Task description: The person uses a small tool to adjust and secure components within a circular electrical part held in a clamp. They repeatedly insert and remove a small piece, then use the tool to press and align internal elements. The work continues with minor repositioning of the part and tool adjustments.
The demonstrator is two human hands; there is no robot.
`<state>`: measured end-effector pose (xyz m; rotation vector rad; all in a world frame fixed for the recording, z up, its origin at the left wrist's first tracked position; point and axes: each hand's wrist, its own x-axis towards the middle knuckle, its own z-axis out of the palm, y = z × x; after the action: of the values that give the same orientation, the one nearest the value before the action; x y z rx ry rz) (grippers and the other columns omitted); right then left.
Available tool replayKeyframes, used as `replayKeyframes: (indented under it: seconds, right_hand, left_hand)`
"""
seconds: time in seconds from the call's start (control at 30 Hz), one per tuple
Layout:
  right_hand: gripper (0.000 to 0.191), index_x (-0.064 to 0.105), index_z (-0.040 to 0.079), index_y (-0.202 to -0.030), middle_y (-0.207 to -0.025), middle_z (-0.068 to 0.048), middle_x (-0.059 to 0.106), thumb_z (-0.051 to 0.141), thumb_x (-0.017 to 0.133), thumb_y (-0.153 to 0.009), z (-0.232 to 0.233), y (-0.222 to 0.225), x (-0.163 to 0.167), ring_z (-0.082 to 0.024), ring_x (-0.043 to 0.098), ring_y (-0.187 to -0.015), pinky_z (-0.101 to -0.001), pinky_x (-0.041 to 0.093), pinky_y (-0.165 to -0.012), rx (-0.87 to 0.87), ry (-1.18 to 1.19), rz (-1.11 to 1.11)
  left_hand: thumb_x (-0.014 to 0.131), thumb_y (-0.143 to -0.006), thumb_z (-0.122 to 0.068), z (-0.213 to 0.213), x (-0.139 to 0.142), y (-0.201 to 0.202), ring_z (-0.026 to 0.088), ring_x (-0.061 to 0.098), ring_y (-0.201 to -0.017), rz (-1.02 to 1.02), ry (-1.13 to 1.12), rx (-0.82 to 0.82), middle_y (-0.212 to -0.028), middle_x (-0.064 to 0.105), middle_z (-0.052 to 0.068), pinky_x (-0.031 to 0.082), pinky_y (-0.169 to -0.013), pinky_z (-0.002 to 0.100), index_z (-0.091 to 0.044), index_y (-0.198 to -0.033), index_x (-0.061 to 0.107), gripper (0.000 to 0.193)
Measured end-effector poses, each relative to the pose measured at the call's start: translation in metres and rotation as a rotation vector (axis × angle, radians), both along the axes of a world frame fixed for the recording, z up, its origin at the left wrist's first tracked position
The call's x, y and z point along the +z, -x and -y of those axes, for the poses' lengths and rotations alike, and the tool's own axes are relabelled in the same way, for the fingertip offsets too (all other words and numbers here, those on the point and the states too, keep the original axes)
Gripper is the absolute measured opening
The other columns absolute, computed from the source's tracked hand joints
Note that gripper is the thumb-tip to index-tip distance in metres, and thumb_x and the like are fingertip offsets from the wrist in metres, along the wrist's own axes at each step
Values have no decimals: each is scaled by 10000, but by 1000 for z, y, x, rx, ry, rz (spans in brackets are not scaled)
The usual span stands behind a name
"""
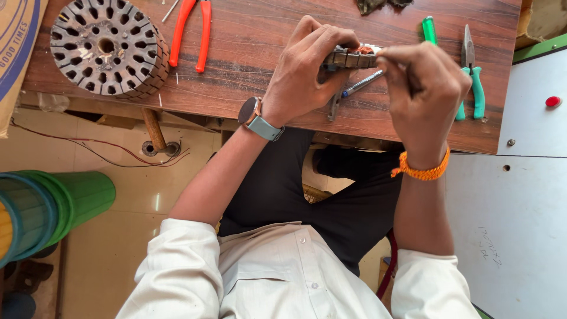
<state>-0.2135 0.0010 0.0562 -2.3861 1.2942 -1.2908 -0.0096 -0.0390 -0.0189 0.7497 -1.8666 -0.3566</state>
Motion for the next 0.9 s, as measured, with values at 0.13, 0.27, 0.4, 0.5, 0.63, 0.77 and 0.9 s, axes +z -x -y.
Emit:
replayKeyframes:
  seconds: [0.13, 0.27, 0.4, 0.5, 0.63, 0.77, 0.9]
  right_hand:
    - [78, 750, -24, -1026, -799, -79, 682, -99, 767, -1015, 22, -3, 12, -72, 498, -596, -242, 317, -525, 17, 39, -62]
    - [70, 778, -3, -1034, -751, -76, 678, -26, 841, -1012, 49, -4, 20, -99, 560, -598, -255, 361, -543, 68, 47, -167]
    - [73, 761, -16, -971, -790, -75, 688, -29, 833, -963, 65, -7, 20, -107, 598, -634, -240, 409, -572, 151, 76, -258]
    - [87, 758, -25, -968, -779, -82, 684, -29, 845, -963, 63, -11, 25, -109, 601, -634, -241, 408, -565, 144, 44, -255]
    - [106, 756, -34, -974, -724, -104, 636, -24, 854, -937, 43, -19, 39, -133, 545, -593, -268, 384, -549, 97, -60, -209]
    - [136, 753, -36, -958, -654, -96, 576, 6, 873, -910, 12, -29, 35, -143, 457, -548, -297, 331, -518, -18, -190, -149]
    - [97, 744, -20, -1032, -868, -64, 693, -39, 808, -962, -4, -30, 21, -83, 529, -643, -247, 378, -567, -11, -107, -39]
  left_hand:
    - [889, -881, -159, 0, 2, 1, 231, 562, -1048, -7, -6, -1, -1151, 680, -10, 509, -975, 370, -139, -1246, 597, 468]
    - [834, -998, -210, 0, 8, -5, 226, 607, -1196, -191, -70, -214, -1260, 635, 59, 527, -1085, 393, -143, -1457, 377, 651]
    - [721, -969, -291, 20, 8, -15, 140, 605, -817, -470, -844, -468, -1050, 774, 85, 458, -717, 300, -101, -1632, 60, 955]
    - [765, -1072, -267, 38, -3, -13, 160, 774, -1185, -496, -768, -602, -1242, 779, 63, 636, -1055, 317, -61, -1652, 88, 915]
    - [767, -1096, -214, 60, -24, -12, 158, 763, -1090, -408, -713, -612, -1184, 759, 83, 657, -998, 321, -112, -1644, 80, 884]
    - [771, -1159, -164, 70, -39, -20, 153, 750, -1090, -359, -615, -705, -1187, 747, 88, 637, -987, 315, -175, -1634, 111, 814]
    - [790, -1129, -168, 72, -37, -22, 137, 751, -1076, -343, -622, -728, -1179, 752, 66, 641, -974, 300, -172, -1624, 152, 807]
